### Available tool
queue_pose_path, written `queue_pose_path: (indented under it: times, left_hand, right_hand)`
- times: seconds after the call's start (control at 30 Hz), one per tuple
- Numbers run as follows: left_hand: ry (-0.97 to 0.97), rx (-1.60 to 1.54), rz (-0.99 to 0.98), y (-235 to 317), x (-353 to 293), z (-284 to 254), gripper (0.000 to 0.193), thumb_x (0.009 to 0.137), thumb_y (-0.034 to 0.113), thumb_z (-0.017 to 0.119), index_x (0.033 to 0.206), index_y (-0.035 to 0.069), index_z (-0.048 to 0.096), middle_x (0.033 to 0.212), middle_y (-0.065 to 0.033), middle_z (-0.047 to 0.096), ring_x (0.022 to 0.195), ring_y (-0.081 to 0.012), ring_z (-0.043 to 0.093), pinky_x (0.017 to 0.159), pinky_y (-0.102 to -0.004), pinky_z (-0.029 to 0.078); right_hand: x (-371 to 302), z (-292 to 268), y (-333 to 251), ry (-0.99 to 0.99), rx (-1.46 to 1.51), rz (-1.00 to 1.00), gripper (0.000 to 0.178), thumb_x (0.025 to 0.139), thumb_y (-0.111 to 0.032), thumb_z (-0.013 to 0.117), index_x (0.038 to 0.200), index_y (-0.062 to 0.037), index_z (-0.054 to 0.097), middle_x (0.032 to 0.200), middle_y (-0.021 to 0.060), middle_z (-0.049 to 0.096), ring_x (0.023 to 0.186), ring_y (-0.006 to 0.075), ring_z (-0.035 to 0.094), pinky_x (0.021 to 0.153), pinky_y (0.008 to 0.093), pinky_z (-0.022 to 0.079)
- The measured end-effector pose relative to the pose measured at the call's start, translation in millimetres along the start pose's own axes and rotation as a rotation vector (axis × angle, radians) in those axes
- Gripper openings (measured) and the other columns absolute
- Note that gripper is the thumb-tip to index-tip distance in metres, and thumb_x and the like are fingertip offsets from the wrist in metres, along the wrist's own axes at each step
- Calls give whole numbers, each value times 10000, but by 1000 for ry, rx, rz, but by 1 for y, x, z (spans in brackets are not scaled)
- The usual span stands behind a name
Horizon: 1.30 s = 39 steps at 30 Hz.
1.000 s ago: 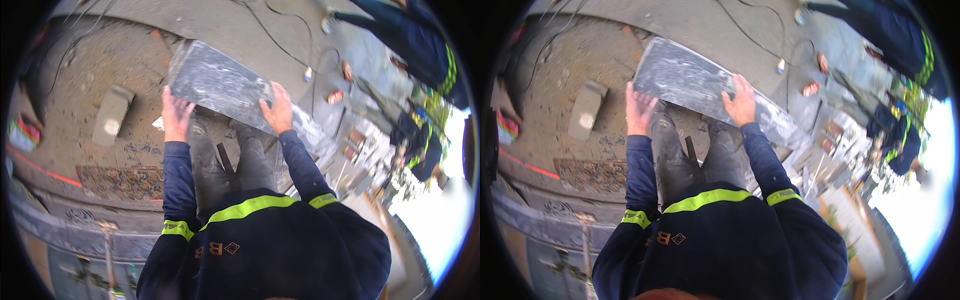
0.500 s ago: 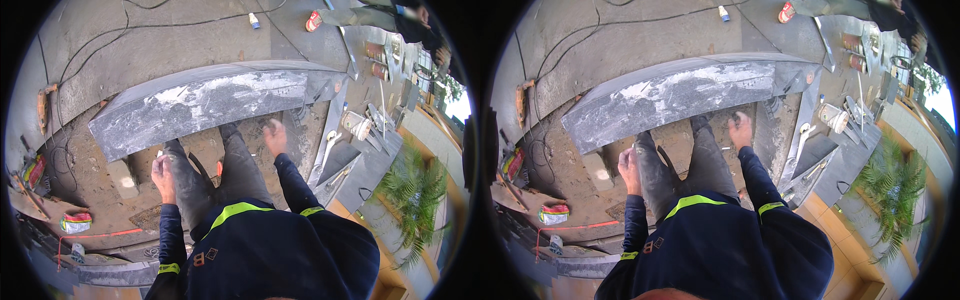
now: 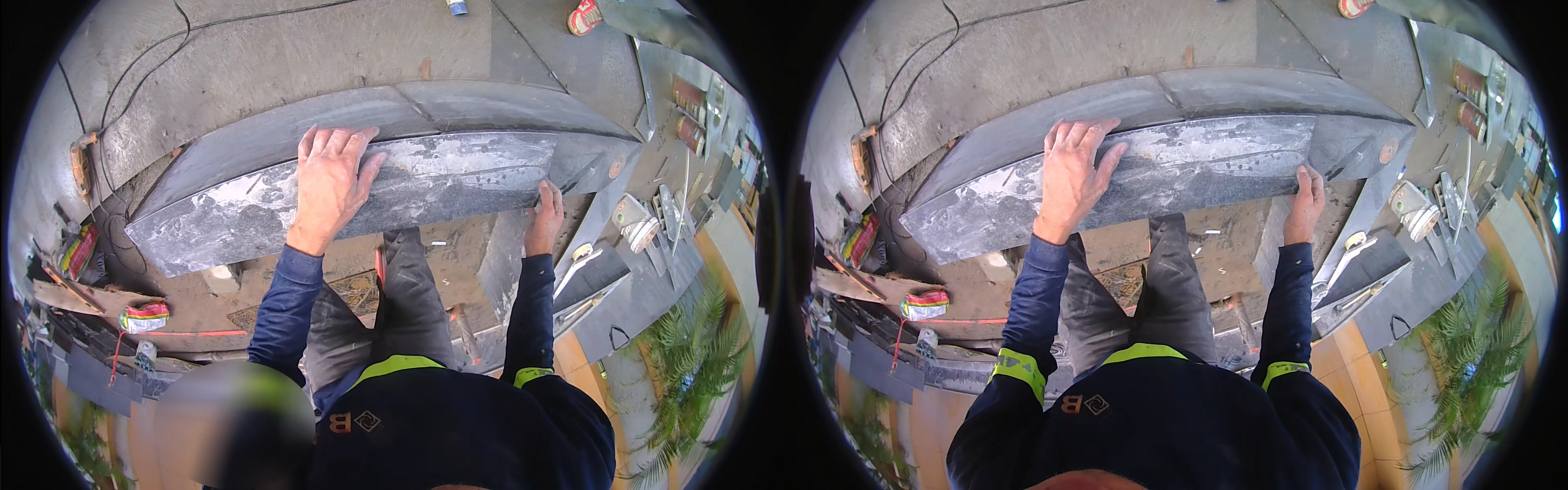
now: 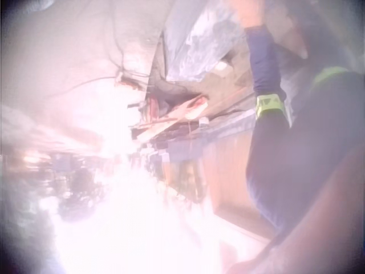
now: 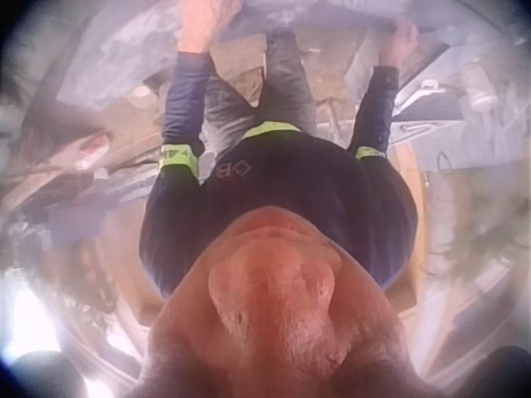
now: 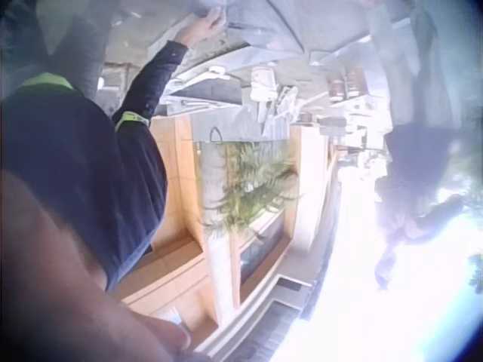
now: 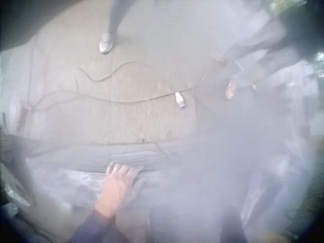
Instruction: The person uses an angle grinder to cut a large rectangular tile on a construction site. After cutting, the person lifts and inspects the tile, then places it back down.
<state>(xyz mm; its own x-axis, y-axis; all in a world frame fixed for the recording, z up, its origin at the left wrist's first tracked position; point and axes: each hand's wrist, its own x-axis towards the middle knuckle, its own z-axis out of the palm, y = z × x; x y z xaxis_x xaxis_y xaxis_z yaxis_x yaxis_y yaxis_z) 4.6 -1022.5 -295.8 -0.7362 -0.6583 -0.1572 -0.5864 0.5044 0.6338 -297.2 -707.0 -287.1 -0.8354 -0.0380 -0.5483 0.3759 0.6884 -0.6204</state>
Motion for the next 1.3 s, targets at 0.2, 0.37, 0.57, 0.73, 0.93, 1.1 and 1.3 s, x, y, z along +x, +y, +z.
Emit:
queue_pose_path:
  times: [0.2, 0.37, 0.57, 0.73, 0.93, 1.1, 1.3]
  left_hand:
    - [2, -35, 43, 12, 14, 11, 301, 946, 285, 865, 1193, 115, 827, 1148, -56, 733, 1103, -307, 678, 1117, -511, 484]
    - [8, -14, 60, 28, 24, 21, 268, 921, 267, 888, 1151, 137, 844, 1093, -34, 729, 1049, -293, 665, 1063, -491, 488]
    - [-41, -37, 50, 45, 38, 35, 248, 921, 253, 887, 1146, 156, 846, 1064, -25, 734, 1050, -288, 667, 1038, -478, 482]
    - [-45, -49, 31, 53, 39, 41, 239, 921, 260, 887, 1124, 145, 839, 1077, -24, 742, 1063, -285, 668, 1060, -483, 466]
    - [-50, -70, -1, 52, 39, 46, 231, 921, 263, 889, 1109, 141, 836, 1083, -18, 742, 1069, -279, 665, 1104, -503, 437]
    - [-57, -78, -11, 52, 38, 47, 229, 919, 266, 896, 1101, 142, 836, 1085, -12, 742, 1058, -272, 667, 1124, -514, 428]
    - [-59, -69, -3, 53, 41, 45, 224, 922, 265, 895, 1100, 142, 838, 1089, -11, 744, 1064, -265, 670, 1136, -519, 426]
  right_hand:
    - [17, -2, 1, 11, 209, 108, 208, 1048, -323, 745, 1162, -150, 751, 1095, -42, 674, 1060, 120, 584, 935, 352, 437]
    - [29, -14, 7, -49, 255, 145, 202, 1041, -286, 749, 1167, -128, 749, 1079, -36, 655, 1018, 128, 549, 963, 358, 394]
    - [29, -21, 8, -120, 277, 136, 216, 1044, -277, 775, 1158, -96, 751, 1063, -42, 652, 1008, 107, 539, 945, 334, 378]
    - [24, -20, 3, -147, 290, 105, 195, 1064, -239, 764, 1169, -75, 757, 1071, -47, 696, 997, 87, 577, 919, 294, 386]
    - [27, -24, 8, -183, 342, 96, 188, 1079, -171, 743, 1209, -35, 759, 1125, -2, 753, 1041, 112, 645, 972, 294, 442]
    - [28, -25, 9, -185, 354, 104, 201, 1079, -170, 744, 1216, -24, 761, 1138, 15, 766, 1072, 120, 661, 1008, 295, 447]
    - [27, -24, 7, -182, 346, 112, 194, 1077, -169, 746, 1208, -27, 763, 1137, 9, 765, 1070, 123, 658, 1006, 288, 438]
